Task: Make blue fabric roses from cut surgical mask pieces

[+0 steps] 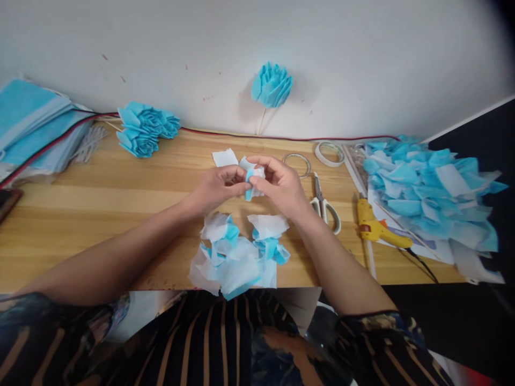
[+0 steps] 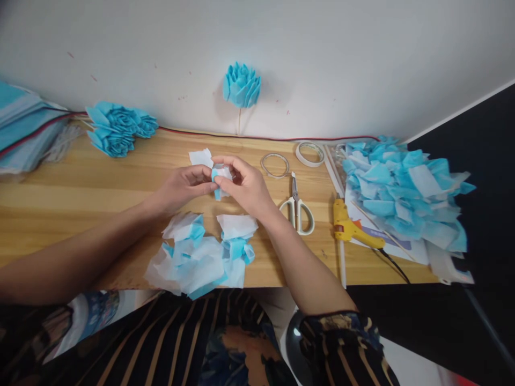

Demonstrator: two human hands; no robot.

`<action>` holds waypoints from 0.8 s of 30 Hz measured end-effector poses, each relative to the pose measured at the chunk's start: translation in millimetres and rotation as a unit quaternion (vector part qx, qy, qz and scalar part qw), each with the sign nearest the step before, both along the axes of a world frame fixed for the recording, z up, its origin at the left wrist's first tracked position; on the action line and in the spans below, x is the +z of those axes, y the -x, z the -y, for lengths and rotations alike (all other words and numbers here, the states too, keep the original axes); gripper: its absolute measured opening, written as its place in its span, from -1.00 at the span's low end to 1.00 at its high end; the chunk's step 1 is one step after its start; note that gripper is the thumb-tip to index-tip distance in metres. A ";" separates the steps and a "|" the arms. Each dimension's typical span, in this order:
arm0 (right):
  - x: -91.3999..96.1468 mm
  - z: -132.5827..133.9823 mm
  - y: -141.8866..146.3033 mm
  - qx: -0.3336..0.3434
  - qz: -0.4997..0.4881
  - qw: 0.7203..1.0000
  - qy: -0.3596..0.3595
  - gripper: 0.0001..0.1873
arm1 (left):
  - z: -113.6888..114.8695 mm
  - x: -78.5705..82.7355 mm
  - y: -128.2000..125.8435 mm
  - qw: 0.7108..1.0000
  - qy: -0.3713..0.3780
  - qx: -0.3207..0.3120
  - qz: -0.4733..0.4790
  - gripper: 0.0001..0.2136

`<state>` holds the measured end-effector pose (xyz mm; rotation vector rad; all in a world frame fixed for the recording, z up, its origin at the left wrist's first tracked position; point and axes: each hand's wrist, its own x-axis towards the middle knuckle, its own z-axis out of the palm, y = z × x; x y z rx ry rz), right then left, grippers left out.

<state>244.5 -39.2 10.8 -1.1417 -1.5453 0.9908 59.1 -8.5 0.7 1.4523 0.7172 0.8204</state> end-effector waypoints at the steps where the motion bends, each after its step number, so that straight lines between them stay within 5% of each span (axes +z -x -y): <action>1: -0.1 0.0 0.3 0.000 -0.001 1.000 0.001 -0.63 | 0.1 -0.2 0.1 1.000 0.002 0.005 -0.005 -0.76; 10: 1.9 -2.2 -7.4 -0.083 0.092 0.983 -0.135 -0.54 | -9.1 1.7 2.9 0.989 0.082 0.083 0.087 -0.76; 16: 1.5 -3.7 -7.9 0.001 0.293 0.906 -0.307 -0.48 | -16.1 0.4 7.0 0.966 0.165 0.093 0.177 -0.77; 19: -1.6 -6.9 -7.1 0.023 0.328 0.887 -0.324 -0.57 | -12.8 1.4 5.2 0.964 0.178 0.084 0.181 -0.80; 24: -4.0 -10.2 -6.4 0.006 0.307 0.899 -0.314 -0.75 | -6.3 0.4 0.9 0.965 0.186 0.075 0.170 -0.81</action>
